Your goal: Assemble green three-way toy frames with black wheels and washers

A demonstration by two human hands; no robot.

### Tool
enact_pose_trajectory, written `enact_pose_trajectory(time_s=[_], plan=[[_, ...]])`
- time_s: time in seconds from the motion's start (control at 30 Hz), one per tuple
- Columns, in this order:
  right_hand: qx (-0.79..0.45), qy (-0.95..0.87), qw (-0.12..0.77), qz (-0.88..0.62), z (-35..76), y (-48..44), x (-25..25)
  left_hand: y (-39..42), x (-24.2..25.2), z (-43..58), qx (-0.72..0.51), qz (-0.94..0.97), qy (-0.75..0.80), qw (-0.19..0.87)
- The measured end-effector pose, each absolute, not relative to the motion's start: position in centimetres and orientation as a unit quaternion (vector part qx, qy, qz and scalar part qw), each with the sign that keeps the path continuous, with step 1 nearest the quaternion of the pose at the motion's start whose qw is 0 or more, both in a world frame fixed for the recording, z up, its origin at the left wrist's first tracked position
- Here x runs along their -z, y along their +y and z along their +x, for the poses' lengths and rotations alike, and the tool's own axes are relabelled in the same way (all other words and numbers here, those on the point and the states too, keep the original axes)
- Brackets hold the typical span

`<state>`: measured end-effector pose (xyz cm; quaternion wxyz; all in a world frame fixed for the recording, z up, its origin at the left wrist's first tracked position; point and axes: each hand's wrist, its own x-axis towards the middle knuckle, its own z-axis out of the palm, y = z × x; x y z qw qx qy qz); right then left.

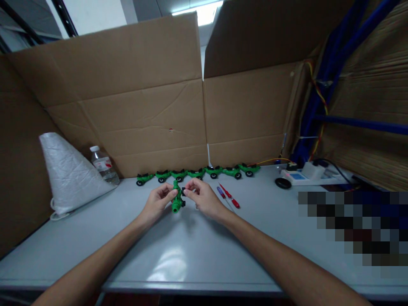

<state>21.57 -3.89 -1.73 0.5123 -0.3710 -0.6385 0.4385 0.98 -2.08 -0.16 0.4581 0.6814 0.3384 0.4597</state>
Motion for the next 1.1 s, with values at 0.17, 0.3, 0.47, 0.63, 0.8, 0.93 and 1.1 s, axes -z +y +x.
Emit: enact_pose_trajectory(time_s=[0.17,0.3,0.47,0.63,0.8,0.93,1.1], plan=[[-0.373,-0.682,0.511,-0.366,21.88,-4.26,1.1,-2.03,0.29,0.88,-0.444,0.676,0.352,0.471],[-0.356,-0.693,0.507,-0.369,21.96,-4.16,1.12,-1.99,0.43,0.84,-0.444,0.672,0.352,0.477],[-0.407,-0.669,0.498,-0.373,21.88,-3.8,1.51,-1.86,0.54,0.69,-0.44,0.675,0.347,0.481],[-0.444,-0.651,0.486,-0.378,21.89,-3.76,1.6,-1.61,0.76,0.44,-0.431,0.687,0.341,0.476],[-0.353,-0.704,0.491,-0.373,22.01,-4.08,1.33,-1.44,0.97,0.39,-0.423,0.696,0.341,0.469],[-0.319,-0.722,0.49,-0.371,22.09,-4.13,1.25,-1.55,0.92,0.45,-0.421,0.699,0.34,0.467],[-0.38,-0.699,0.479,-0.37,22.17,-3.92,1.36,-1.87,0.62,0.54,-0.419,0.705,0.34,0.46]])
